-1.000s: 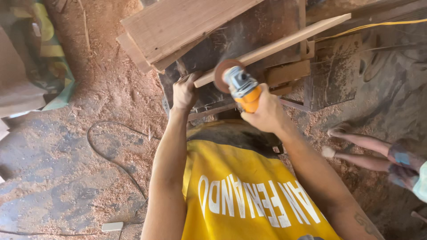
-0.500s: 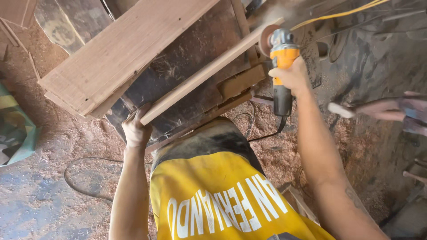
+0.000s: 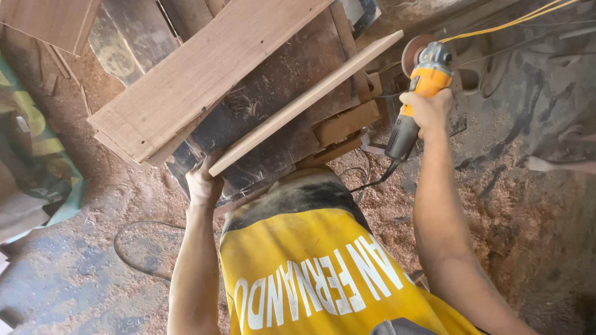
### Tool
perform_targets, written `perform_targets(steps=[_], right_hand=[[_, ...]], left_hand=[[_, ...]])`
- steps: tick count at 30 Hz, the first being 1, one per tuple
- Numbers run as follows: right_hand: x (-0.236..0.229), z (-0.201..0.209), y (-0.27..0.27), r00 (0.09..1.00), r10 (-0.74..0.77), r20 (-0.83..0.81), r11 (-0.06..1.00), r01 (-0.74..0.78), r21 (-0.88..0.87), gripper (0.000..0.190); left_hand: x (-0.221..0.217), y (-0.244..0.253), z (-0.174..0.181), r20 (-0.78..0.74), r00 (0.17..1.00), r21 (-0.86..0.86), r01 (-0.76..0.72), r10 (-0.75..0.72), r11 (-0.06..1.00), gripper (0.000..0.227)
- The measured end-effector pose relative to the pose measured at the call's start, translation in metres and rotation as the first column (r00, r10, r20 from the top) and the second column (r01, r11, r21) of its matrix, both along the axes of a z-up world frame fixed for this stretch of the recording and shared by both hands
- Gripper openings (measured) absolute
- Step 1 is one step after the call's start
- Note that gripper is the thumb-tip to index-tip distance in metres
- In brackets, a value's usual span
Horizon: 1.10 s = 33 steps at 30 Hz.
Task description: The person uses an angle grinder with a sanding disc to smooth the surface and edges of several wooden planks. They hold each plank with one hand while moving the grinder along its length, then flip the plank to sand the other side before setting it aside.
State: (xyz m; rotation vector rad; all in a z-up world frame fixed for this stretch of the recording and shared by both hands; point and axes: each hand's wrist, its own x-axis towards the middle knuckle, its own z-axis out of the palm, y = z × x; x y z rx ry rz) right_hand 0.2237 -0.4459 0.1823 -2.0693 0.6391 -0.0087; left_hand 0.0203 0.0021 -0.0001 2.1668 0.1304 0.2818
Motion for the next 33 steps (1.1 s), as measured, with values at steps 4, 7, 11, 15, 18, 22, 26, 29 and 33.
perform_targets(steps=[4,7,11,15,18,22,26,29,33], right_hand=[[-0.029,0.013,0.030,0.983,0.161,0.093,0.987,-0.158,-0.031,0.052],[-0.069,0.023,0.057,0.906,0.422,0.011,0.895,-0.415,-0.162,0.061],[-0.100,0.029,0.120,0.787,0.579,-0.214,0.726,-0.617,-0.305,0.074],[-0.119,0.019,0.183,0.559,0.773,-0.301,0.475,-0.824,-0.311,0.074],[-0.136,0.021,0.230,0.455,0.830,-0.322,0.424,-0.891,-0.165,0.065],[-0.154,0.029,0.270,0.310,0.871,-0.381,0.288,-0.951,-0.115,0.061],[-0.168,0.030,0.280,0.269,0.859,-0.435,0.242,-0.963,-0.118,0.061],[-0.167,0.032,0.266,0.329,0.825,-0.460,0.299,-0.944,-0.140,0.060],[-0.152,0.033,0.228,0.484,0.773,-0.410,0.454,-0.873,-0.177,0.062]], left_hand=[[0.003,0.008,0.005,0.052,0.999,0.001,0.009,-0.009,1.000,0.036],[-0.006,0.014,-0.002,-0.055,0.998,0.140,0.028,-0.020,0.990,0.032],[-0.010,0.005,-0.011,0.090,0.993,0.107,-0.086,0.077,0.990,0.032],[-0.013,0.000,-0.013,0.121,0.987,0.075,-0.115,0.106,0.990,0.031],[-0.013,-0.004,-0.016,0.155,0.979,0.032,-0.138,0.131,0.990,0.028],[-0.011,0.000,-0.018,0.137,0.982,0.003,-0.129,0.127,0.992,0.021],[-0.014,0.007,-0.011,0.066,0.996,0.004,-0.061,0.060,0.998,0.021],[-0.013,0.007,-0.006,0.189,0.981,0.002,-0.042,0.041,0.999,0.016],[-0.010,0.007,-0.010,0.141,0.989,0.031,-0.050,0.045,0.998,0.024]])
